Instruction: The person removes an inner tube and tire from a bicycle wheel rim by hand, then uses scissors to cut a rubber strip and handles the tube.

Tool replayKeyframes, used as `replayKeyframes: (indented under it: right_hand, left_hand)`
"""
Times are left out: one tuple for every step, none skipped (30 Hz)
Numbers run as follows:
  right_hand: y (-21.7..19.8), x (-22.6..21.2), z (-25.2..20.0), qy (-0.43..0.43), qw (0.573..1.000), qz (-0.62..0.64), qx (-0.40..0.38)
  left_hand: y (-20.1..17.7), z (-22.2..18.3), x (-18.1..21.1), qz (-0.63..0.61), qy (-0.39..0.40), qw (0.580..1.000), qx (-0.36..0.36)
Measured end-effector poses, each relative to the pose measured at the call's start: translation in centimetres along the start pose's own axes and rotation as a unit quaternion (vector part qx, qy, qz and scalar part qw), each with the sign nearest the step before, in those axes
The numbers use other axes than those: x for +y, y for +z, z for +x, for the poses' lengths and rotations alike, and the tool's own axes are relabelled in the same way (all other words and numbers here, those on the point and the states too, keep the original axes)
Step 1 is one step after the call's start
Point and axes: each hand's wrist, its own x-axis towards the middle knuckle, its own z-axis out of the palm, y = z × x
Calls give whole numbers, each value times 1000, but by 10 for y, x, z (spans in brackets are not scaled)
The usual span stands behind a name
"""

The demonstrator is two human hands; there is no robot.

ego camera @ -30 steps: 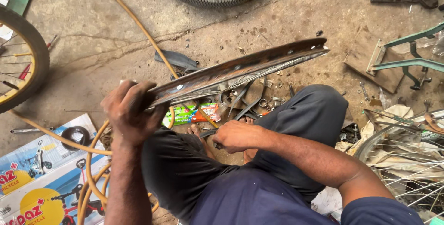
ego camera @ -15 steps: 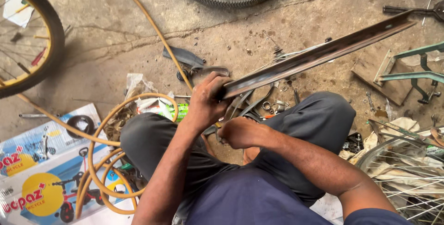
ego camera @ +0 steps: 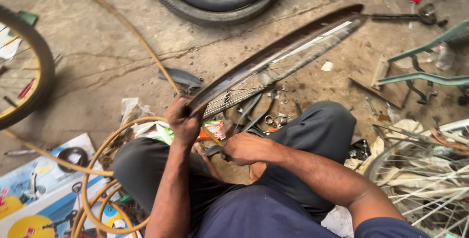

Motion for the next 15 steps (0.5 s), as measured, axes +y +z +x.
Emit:
replayKeyframes:
  right_hand:
    - [0, -2, 0, 6, 1000, -4, -9]
    - [-2, -3, 0, 15, 1000, 3, -7]
    - [-3, -5, 0, 20, 1000, 9, -7]
    - [-3, -7, 0, 25, 1000, 16, -7]
    - [-4, -8, 1, 21, 1000, 15, -5]
    - [-4, -9, 2, 18, 1000, 14, -4]
    - [-4, -9, 3, 15, 1000, 12, -2]
    - [-4, -10, 3, 16, 1000, 8, -4]
    - [-4, -10, 3, 16, 1000, 3, -6]
    - [-3, -10, 3, 17, 1000, -1, -8]
    - [-4, -9, 4, 16, 1000, -1, -9]
    - [-4, -8, 4, 14, 1000, -1, -10]
    - [-3, -7, 4, 13, 1000, 0, -12]
    - [-2, -7, 5, 23, 1000, -11, -18]
    - [0, -6, 5, 33, 999, -22, -25]
  left_hand:
    - [-3, -3, 3, 5, -22, 1000, 3]
    - [-4, -4, 4, 9, -44, 999, 5]
    - [-5, -4, 5, 24, -38, 999, 4]
    - [-5, -3, 6, 39, -31, 999, 2]
    - [-5, -4, 7, 55, -26, 998, 1]
    - [-5, -6, 8, 58, -24, 998, 1]
    - [-4, -6, 8, 60, -20, 998, 1]
    - [-3, -8, 7, 63, -17, 998, 2]
    - [-4, -9, 4, 65, -14, 998, 1]
    - [-3, -11, 1, 66, -12, 998, 0]
    - [-3, -13, -4, 68, -9, 998, 0]
    - [-3, -13, -11, 66, 18, 998, -3]
    - [-4, -11, -20, 64, 42, 997, -6]
    - [-6, -8, -28, 61, 67, 996, -9]
    - [-13, -1, -35, 85, 67, 994, -24]
